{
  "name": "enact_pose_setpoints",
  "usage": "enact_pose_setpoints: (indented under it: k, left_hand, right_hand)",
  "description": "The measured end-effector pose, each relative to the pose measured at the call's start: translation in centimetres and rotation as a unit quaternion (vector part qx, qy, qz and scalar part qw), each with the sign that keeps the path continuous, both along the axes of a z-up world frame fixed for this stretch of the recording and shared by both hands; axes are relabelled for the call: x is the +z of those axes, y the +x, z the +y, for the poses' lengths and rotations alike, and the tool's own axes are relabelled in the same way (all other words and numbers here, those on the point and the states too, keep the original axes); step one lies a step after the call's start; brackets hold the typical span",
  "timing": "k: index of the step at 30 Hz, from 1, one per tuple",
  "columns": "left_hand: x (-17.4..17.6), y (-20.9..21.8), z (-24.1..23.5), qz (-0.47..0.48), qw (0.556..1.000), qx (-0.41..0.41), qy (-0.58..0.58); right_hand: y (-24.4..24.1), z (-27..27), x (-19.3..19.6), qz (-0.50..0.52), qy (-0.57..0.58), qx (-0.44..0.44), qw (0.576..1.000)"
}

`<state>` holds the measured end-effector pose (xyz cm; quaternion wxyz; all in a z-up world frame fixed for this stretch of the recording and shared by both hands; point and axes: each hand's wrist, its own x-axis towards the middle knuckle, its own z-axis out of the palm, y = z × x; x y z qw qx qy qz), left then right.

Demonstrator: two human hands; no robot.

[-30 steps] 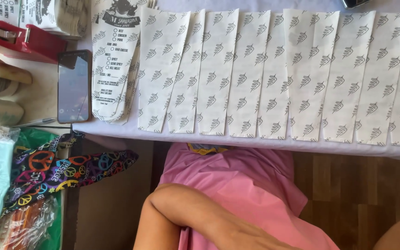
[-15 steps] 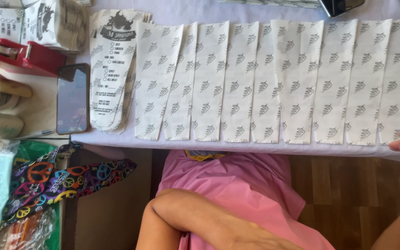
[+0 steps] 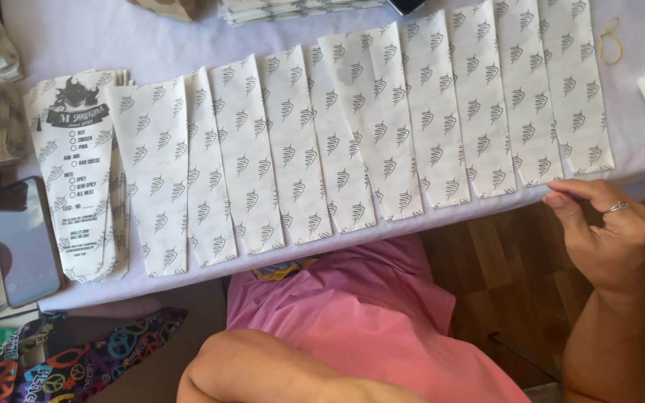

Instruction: The person is folding long printed paper strips in half and then applying glue to the ends of a row of folded strips to prepare them for packaging or use as sleeves.

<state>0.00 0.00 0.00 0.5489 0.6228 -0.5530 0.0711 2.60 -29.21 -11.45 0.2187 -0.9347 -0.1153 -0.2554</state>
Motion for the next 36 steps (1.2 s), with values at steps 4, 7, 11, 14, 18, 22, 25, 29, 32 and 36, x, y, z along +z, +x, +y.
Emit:
enact_pose_setpoints:
  k: [4, 7, 11, 14, 18, 22, 25, 29, 32, 36]
  left_hand:
    - [-2.2, 1.9, -0.7, -0.038, 0.999, 0.007, 0.005]
    - [-3.3, 3.7, -2.7, -0.064, 0.998, -0.012, -0.001]
    - [-5.2, 7.3, -7.4, -0.087, 0.996, -0.017, -0.013]
    - [-7.9, 9.3, -12.2, -0.093, 0.991, 0.098, -0.004]
    - [-12.7, 11.3, -19.1, -0.088, 0.976, 0.199, 0.015]
    - [-14.4, 11.7, -23.8, -0.128, 0.964, 0.211, 0.103]
    - [-15.0, 11.7, -25.5, -0.148, 0.943, 0.244, 0.173]
    - [-15.7, 11.9, -25.8, -0.147, 0.938, 0.233, 0.211]
    - [-16.6, 12.2, -25.9, -0.136, 0.942, 0.235, 0.196]
    - [-17.2, 12.4, -25.8, -0.129, 0.953, 0.229, 0.151]
  right_hand:
    - [-0.4, -0.8, 0.9, -0.014, -0.007, -0.027, 1.0]
    - [-0.5, -2.4, 1.5, -0.037, 0.002, -0.04, 0.999]
    - [0.1, -5.7, 2.1, -0.041, 0.015, -0.052, 0.998]
    - [0.7, -8.2, 1.8, -0.03, 0.02, -0.035, 0.999]
    - [2.2, -10.4, 0.9, -0.018, 0.059, -0.008, 0.998]
    - [3.3, -12.1, 0.4, -0.005, 0.054, -0.001, 0.999]
    - [4.1, -13.3, -0.2, 0.01, 0.071, 0.032, 0.997]
    - [4.3, -14.0, -0.9, 0.014, 0.095, 0.067, 0.993]
    - [4.1, -14.3, -1.3, 0.01, 0.114, 0.068, 0.991]
    - [3.8, -15.0, -1.9, 0.011, 0.128, 0.054, 0.99]
